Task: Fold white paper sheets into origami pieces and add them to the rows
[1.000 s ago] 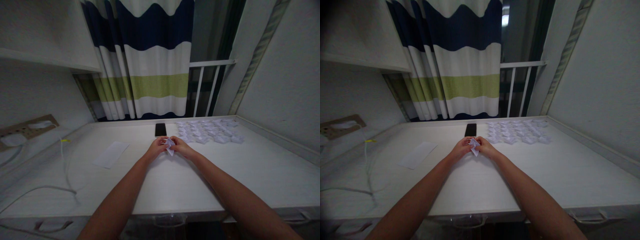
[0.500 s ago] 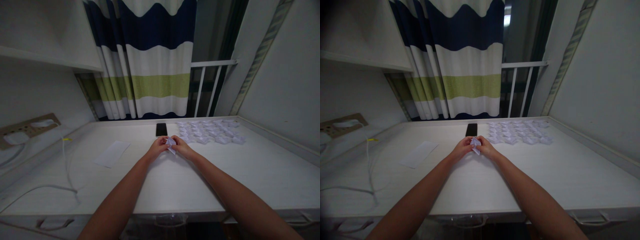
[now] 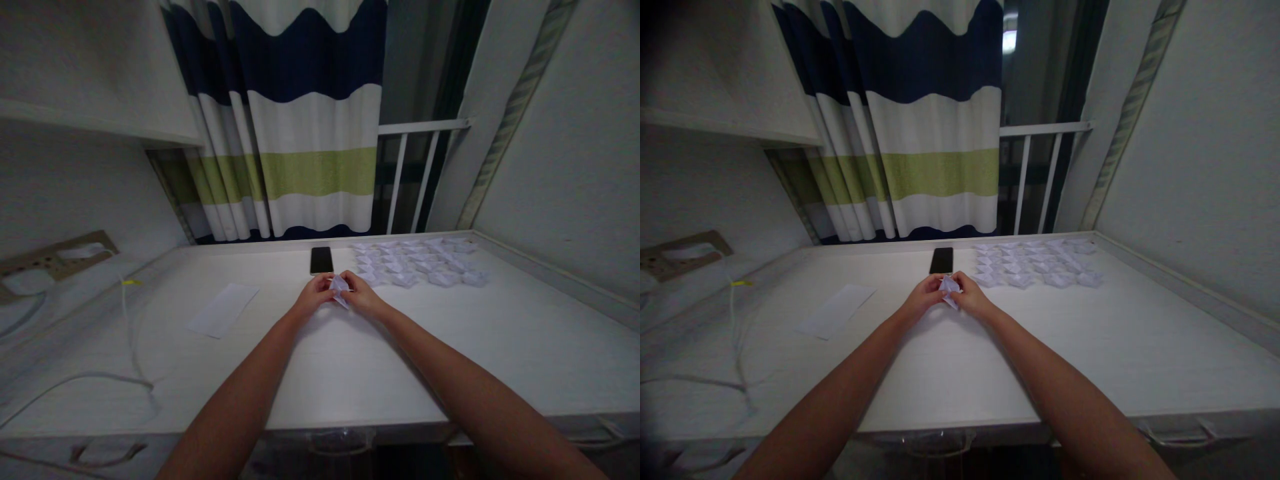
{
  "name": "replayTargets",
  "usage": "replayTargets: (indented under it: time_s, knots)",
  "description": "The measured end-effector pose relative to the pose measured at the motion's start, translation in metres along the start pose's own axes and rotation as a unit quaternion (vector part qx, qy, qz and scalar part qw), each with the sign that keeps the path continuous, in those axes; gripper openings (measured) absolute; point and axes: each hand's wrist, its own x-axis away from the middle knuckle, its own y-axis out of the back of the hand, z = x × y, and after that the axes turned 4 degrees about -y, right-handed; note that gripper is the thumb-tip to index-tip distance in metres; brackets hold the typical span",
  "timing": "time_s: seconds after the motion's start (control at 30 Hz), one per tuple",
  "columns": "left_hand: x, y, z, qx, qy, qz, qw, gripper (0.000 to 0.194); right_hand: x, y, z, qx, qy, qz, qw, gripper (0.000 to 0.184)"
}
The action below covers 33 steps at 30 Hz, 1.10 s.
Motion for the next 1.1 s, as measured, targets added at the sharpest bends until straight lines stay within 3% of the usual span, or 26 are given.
replayTargets:
  time_s: [0.23, 0.6, 1.1]
  knots:
    - [0.001, -0.001, -0.002, 0.0, -0.005, 0.004, 1.0, 0.037, -0.001, 0.0, -0.002, -0.006, -0.007, 0.001, 1.0, 0.021]
    - [0.0, 0.0, -0.002, 0.027, 0.008, -0.009, 1.0, 0.039, 0.002, -0.001, 0.011, -0.147, -0.08, 0.016, 0.986, 0.024]
    - [0.001, -0.005, -0.007, 0.014, 0.024, -0.051, 0.998, 0.035, 0.006, -0.003, 0.02, -0.152, -0.123, 0.045, 0.98, 0.025]
